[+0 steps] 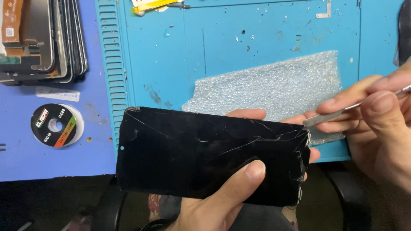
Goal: Cleaning and removing broken glass from a mobile phone screen.
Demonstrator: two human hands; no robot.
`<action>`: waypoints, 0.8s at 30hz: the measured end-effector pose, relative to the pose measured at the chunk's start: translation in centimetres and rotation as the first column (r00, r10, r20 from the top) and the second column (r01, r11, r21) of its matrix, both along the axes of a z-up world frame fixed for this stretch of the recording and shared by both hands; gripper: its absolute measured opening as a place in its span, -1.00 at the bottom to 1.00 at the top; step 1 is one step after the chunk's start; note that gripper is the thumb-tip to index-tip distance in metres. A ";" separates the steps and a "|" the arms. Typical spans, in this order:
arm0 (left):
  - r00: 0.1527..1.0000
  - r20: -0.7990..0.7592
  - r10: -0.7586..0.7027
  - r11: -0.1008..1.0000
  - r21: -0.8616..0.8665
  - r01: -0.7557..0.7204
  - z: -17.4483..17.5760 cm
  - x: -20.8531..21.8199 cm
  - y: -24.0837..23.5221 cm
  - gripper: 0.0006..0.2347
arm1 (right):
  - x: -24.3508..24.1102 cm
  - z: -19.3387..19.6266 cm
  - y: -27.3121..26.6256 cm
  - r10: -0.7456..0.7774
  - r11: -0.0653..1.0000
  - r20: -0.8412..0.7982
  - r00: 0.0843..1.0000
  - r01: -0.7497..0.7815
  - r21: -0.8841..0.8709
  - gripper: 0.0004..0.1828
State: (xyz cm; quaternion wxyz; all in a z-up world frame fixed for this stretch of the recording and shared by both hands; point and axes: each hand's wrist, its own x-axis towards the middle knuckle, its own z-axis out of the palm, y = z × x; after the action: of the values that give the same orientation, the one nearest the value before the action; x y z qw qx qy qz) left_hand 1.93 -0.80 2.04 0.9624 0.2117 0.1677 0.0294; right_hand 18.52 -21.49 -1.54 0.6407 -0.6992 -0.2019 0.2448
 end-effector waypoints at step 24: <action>0.999 -0.030 0.031 0.999 -0.010 -0.031 0.3 0.1 -0.1 -0.49 | -0.1 0.3 0.6 -0.046 0.991 0.048 0.998 0.052 -0.121 -0.71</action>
State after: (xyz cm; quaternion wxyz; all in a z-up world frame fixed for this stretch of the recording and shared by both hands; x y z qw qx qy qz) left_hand 2.04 -0.86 2.35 0.9603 0.2046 0.1855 0.0403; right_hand 18.37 -20.91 -1.23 0.5980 -0.7470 -0.1838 0.2251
